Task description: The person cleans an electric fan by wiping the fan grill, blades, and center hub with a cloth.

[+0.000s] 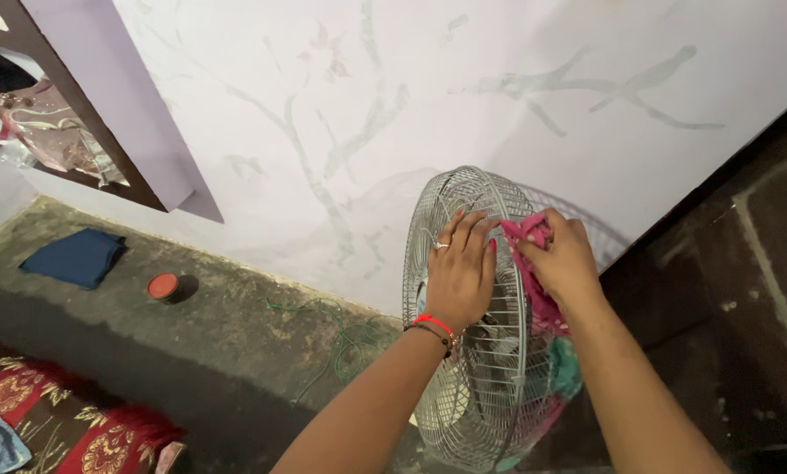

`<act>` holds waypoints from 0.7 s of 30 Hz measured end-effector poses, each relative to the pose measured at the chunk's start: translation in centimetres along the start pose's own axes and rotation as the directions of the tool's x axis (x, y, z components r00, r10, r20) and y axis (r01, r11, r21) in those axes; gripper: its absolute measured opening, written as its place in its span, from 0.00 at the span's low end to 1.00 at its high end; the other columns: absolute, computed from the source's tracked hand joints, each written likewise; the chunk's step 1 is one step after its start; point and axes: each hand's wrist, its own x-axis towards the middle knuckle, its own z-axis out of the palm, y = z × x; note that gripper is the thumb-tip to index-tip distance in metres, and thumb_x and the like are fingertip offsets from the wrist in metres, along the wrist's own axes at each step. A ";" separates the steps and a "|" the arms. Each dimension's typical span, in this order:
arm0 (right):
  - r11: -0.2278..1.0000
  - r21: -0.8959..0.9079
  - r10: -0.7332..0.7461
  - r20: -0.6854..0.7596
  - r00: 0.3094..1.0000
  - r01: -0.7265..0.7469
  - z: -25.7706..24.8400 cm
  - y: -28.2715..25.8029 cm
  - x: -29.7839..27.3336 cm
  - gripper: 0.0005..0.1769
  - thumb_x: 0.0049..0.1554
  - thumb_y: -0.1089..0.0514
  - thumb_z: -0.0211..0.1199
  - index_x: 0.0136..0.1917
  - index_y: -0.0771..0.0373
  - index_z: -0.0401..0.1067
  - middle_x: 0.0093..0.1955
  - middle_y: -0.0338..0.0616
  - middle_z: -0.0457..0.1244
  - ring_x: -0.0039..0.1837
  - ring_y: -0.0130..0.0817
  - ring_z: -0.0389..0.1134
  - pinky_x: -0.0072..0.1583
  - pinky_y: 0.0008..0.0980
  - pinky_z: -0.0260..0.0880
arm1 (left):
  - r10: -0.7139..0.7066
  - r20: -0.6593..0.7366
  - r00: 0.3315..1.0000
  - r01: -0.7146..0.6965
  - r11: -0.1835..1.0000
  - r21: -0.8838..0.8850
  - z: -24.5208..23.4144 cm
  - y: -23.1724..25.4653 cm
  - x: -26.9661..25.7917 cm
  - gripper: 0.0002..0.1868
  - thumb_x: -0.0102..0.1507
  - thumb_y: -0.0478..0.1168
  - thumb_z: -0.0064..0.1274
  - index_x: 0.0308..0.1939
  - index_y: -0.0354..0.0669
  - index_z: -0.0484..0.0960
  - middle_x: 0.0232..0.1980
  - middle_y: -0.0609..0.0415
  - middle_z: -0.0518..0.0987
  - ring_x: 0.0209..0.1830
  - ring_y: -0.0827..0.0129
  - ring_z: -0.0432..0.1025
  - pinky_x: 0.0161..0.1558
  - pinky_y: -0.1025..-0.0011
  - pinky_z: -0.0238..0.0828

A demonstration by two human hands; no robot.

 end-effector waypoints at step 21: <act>0.988 -0.144 0.031 -0.168 0.985 -0.056 -1.3 -1.9 -11.1 0.25 0.52 0.53 0.69 0.63 0.53 0.71 0.63 0.52 0.60 0.61 0.55 0.66 0.58 0.46 0.70 | -0.066 0.061 0.996 0.068 0.997 -0.025 -0.2 0.0 -0.2 0.19 0.71 0.43 0.40 0.65 0.49 0.74 0.72 0.52 0.69 0.76 0.49 0.58 0.64 0.47 0.58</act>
